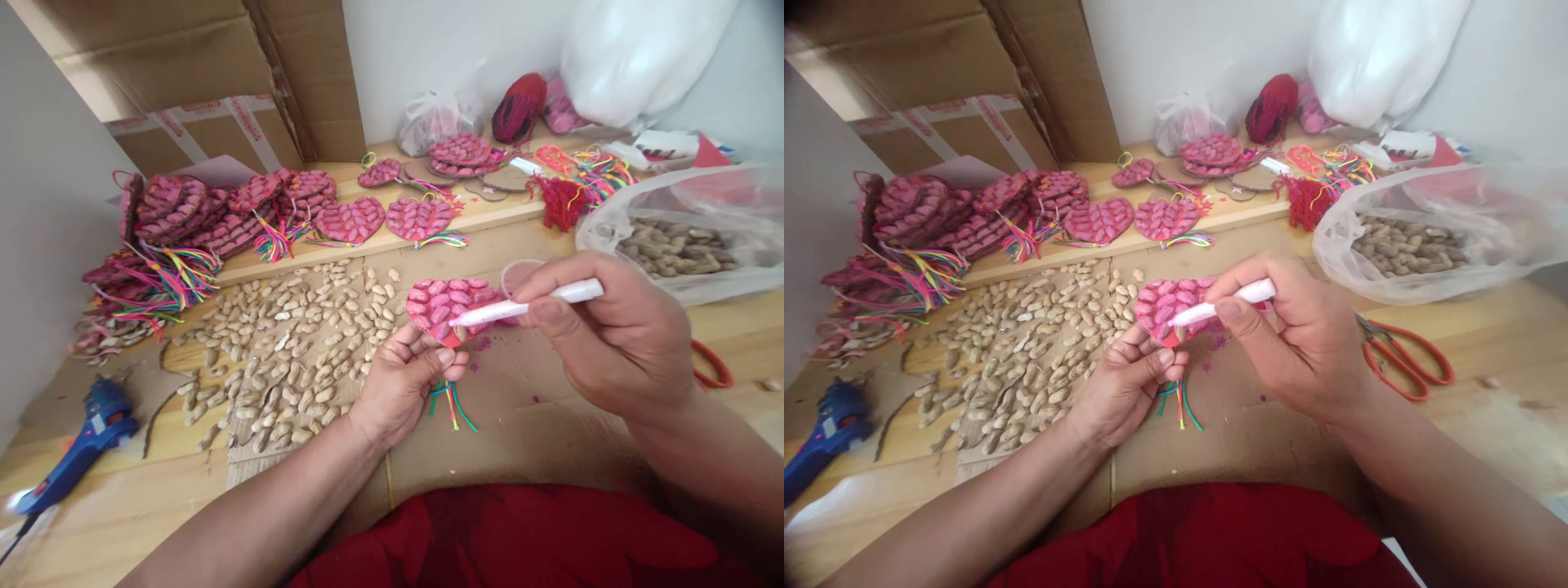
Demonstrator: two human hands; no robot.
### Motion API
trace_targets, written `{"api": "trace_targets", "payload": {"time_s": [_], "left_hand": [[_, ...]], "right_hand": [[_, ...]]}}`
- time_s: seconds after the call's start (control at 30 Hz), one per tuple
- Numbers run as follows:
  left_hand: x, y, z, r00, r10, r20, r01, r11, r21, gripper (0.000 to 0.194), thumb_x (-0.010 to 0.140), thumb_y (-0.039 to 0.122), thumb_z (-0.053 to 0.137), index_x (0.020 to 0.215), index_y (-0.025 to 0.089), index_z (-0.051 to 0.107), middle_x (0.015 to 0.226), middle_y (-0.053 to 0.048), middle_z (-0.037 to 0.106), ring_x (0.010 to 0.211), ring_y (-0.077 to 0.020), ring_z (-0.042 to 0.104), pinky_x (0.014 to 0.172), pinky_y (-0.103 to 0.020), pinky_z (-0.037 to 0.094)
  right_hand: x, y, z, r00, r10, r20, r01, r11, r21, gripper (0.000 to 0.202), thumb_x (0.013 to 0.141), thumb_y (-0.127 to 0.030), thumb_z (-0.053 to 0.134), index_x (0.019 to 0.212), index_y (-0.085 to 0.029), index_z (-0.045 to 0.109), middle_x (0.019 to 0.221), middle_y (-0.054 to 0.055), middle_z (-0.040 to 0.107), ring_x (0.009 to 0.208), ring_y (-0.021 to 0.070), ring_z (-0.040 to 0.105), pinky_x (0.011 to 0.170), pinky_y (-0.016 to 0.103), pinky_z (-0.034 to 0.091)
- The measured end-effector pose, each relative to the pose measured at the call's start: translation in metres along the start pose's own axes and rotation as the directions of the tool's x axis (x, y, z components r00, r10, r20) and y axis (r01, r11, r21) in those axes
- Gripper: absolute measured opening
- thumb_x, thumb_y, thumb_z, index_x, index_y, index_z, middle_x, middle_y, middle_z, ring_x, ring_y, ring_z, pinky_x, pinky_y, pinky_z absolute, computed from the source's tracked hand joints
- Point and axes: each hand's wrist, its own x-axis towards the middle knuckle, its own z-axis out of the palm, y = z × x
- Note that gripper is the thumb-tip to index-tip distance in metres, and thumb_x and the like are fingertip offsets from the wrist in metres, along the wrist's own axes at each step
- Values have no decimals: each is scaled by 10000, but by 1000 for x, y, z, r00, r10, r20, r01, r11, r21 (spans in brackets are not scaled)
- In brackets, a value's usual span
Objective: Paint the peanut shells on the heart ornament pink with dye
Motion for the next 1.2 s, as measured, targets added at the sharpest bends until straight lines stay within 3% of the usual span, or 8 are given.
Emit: {"api": "trace_targets", "payload": {"time_s": [0.1,0.23,0.4,0.6,0.8,0.97,1.13,1.2], "left_hand": [[0,-1,-1,1000,18,-14,-18,1000,24,336,740,77,775,1040,184,666,887,5,696,770,-90,695,682,-159,564],[0,-1,0,997,56,-55,-53,997,55,353,728,105,796,1044,197,668,920,-1,699,797,-99,703,708,-168,570],[0,0,4,994,67,-88,-59,994,87,378,692,125,828,1029,191,671,899,-2,701,782,-106,702,687,-172,572],[0,0,4,994,65,-88,-56,993,99,382,687,132,830,1033,195,681,910,0,701,790,-109,706,695,-178,577],[0,-1,2,995,70,-68,-63,993,101,401,697,137,823,1065,202,676,947,-14,699,796,-110,701,703,-183,575],[0,-1,1,995,73,-62,-67,993,95,378,720,124,804,1061,209,664,949,-10,702,796,-107,700,705,-181,570],[1,-1,0,997,68,-47,-64,994,83,359,722,127,798,1046,210,666,957,-8,706,796,-107,701,706,-188,563],[1,-2,0,996,70,-51,-66,995,79,345,713,129,801,1021,207,667,954,-8,710,786,-111,700,705,-200,564]], "right_hand": [[7,3,-9,988,-26,-153,19,999,-46,98,887,-267,595,917,-203,662,764,21,665,679,153,618,649,330,460],[20,15,-30,940,-107,-324,11,959,-285,102,875,-269,612,893,-187,669,779,39,652,745,170,616,713,342,459],[24,30,-39,987,-83,-139,-5,841,-541,126,850,-343,630,844,-221,658,753,22,665,766,198,572,731,364,420],[19,37,-25,997,-64,37,73,778,-624,185,813,-415,658,750,-244,686,706,30,640,748,216,535,757,404,401],[18,37,-22,995,-95,2,77,798,-598,168,808,-421,681,802,-260,730,725,19,649,751,202,540,760,387,385],[19,35,-24,994,-92,58,108,782,-614,201,814,-434,670,789,-242,724,741,34,668,775,216,553,765,383,399],[21,27,-32,983,-161,-86,80,803,-591,184,827,-389,666,763,-216,656,735,38,675,773,208,583,792,373,426],[21,24,-34,983,-166,-77,88,800,-594,171,834,-378,653,762,-222,641,718,35,664,760,208,577,754,362,424]]}}
